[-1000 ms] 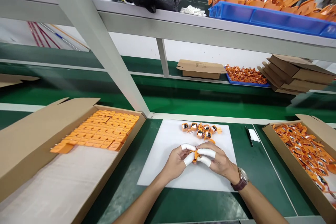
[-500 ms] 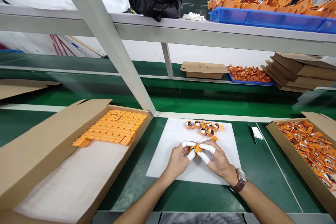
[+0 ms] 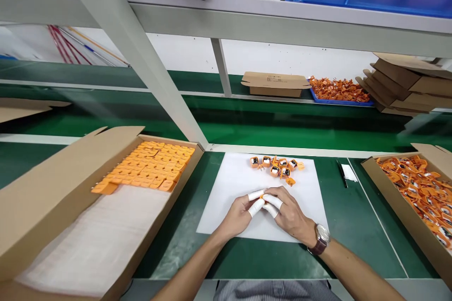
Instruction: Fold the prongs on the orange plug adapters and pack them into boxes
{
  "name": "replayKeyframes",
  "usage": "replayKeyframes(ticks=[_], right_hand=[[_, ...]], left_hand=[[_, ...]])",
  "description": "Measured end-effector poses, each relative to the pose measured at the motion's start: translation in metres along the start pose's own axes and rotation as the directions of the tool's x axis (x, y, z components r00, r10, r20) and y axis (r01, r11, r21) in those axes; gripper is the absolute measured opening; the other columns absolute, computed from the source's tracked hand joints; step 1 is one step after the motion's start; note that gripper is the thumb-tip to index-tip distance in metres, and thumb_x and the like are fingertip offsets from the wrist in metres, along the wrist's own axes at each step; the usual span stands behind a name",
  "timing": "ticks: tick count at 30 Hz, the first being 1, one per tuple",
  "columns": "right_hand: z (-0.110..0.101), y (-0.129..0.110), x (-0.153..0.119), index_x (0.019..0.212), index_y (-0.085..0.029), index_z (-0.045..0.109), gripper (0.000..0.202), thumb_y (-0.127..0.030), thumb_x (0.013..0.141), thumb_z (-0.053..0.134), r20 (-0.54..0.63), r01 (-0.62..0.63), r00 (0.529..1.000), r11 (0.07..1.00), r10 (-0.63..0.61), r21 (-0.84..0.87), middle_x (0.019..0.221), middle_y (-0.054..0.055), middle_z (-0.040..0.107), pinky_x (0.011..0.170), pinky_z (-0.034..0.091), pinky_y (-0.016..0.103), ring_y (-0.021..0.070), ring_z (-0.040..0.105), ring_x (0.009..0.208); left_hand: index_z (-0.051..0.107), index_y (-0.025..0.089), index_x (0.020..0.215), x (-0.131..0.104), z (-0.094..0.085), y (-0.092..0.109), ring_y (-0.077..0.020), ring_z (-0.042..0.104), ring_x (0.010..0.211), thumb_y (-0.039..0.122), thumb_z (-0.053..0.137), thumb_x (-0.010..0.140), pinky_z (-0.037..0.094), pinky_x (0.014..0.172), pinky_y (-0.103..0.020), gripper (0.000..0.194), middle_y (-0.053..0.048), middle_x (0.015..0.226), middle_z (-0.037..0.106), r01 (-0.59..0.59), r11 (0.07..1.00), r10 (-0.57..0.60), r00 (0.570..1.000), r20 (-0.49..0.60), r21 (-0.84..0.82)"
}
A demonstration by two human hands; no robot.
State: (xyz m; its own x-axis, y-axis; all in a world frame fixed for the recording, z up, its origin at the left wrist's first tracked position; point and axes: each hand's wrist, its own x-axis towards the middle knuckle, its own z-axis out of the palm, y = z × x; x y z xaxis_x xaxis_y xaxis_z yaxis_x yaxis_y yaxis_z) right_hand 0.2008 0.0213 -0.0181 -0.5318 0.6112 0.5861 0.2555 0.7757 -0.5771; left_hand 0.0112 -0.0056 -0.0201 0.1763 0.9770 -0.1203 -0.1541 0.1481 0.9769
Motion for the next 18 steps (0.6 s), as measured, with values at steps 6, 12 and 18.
replayKeyframes(ticks=[6, 12, 18], right_hand=[[-0.002, 0.005, -0.003, 0.128, -0.027, 0.057, 0.035, -0.023, 0.094, 0.063, 0.105, -0.245, 0.969, 0.932, 0.224, 0.267, 0.124, 0.011, 0.056, 0.096, 0.055, 0.044, 0.0229, 0.061, 0.109], [0.006, 0.014, -0.007, 0.137, -0.025, 0.047, 0.039, -0.032, 0.099, 0.055, 0.228, -0.476, 0.878, 0.722, 0.421, 0.502, 0.105, 0.005, 0.061, 0.088, 0.059, 0.035, 0.0145, 0.065, 0.089], [0.006, 0.017, -0.003, 0.129, -0.023, 0.055, 0.039, -0.039, 0.095, 0.062, 0.323, -0.558, 0.825, 0.574, 0.465, 0.6, 0.084, -0.001, 0.061, 0.082, 0.059, 0.035, 0.0142, 0.067, 0.079]], left_hand=[[0.075, 0.018, 0.108, 0.002, -0.002, -0.008, -0.0304, 0.07, 0.111, 0.042, 0.079, 0.076, 0.052, 0.105, -0.048, 0.04, -0.01, 0.117, 0.076, 0.022, 0.999, -0.025, 0.997, -0.078, -0.035], [0.074, 0.017, 0.104, 0.001, -0.006, -0.009, -0.0279, 0.074, 0.101, 0.038, 0.083, 0.072, 0.059, 0.096, -0.044, 0.04, -0.01, 0.111, 0.078, 0.028, 0.995, -0.036, 0.996, -0.087, -0.096], [0.073, 0.019, 0.103, 0.0, -0.003, -0.012, -0.0259, 0.073, 0.099, 0.03, 0.086, 0.069, 0.064, 0.085, -0.04, 0.038, -0.008, 0.118, 0.073, -0.001, 0.993, -0.011, 0.995, -0.098, -0.121]])
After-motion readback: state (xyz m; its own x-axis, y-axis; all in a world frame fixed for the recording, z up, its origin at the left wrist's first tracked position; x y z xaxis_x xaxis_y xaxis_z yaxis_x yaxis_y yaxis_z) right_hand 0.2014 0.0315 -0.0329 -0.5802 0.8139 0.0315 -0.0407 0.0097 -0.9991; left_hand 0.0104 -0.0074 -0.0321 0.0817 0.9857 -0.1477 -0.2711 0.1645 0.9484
